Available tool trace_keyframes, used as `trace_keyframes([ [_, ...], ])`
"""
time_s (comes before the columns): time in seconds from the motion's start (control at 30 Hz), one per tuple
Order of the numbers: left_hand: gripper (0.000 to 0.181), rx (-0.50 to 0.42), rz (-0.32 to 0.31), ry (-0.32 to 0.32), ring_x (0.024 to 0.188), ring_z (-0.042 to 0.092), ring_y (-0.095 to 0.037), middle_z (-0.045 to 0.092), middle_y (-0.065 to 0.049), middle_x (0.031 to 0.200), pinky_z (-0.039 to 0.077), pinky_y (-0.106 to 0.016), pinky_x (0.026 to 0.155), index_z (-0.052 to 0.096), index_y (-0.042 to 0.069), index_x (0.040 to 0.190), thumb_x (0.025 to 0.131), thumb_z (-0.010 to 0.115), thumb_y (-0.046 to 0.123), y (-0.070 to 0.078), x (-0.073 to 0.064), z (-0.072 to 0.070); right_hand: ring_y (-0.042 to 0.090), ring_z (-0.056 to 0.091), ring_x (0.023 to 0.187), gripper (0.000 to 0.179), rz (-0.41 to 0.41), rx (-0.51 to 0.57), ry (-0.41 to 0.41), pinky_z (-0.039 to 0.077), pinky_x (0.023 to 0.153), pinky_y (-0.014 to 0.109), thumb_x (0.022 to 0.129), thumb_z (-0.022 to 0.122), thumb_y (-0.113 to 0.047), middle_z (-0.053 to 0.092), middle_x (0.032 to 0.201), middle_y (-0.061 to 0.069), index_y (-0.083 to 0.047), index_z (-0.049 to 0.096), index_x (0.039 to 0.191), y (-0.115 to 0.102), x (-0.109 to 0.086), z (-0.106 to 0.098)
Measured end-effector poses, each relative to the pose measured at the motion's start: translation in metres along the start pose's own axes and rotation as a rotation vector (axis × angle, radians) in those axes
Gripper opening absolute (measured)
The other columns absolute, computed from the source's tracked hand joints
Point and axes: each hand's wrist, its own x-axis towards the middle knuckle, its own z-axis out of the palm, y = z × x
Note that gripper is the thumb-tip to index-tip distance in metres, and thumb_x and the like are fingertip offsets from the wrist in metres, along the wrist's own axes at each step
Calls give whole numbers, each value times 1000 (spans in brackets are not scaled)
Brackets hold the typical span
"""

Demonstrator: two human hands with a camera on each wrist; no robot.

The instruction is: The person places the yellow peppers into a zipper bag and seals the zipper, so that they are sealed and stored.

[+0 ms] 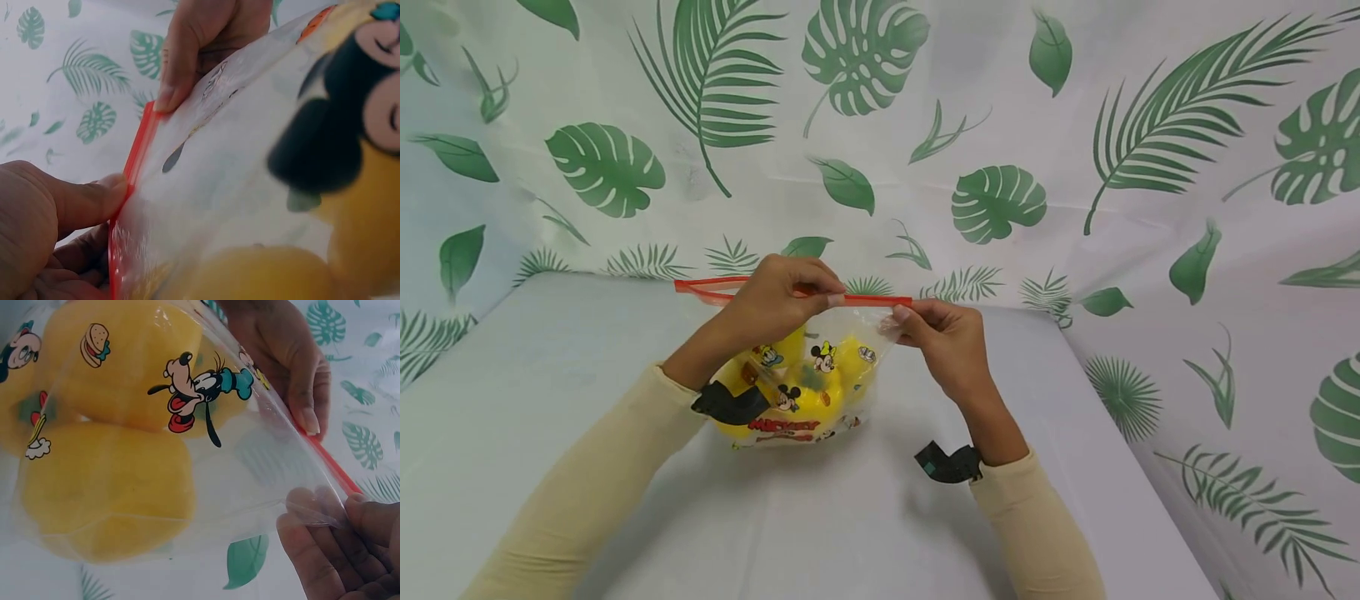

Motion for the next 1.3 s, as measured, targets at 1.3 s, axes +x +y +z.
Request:
trace_keyframes([
  [1.3,17,40,-54,116,95,63,-17,70,-6,104,53,-31,83,75,0,103,90,65,1,-38,-35,-48,19,70,79,31,41,41,24,55,77,31,93,64,-12,73,84,7,17,65,106,5,5,-15],
])
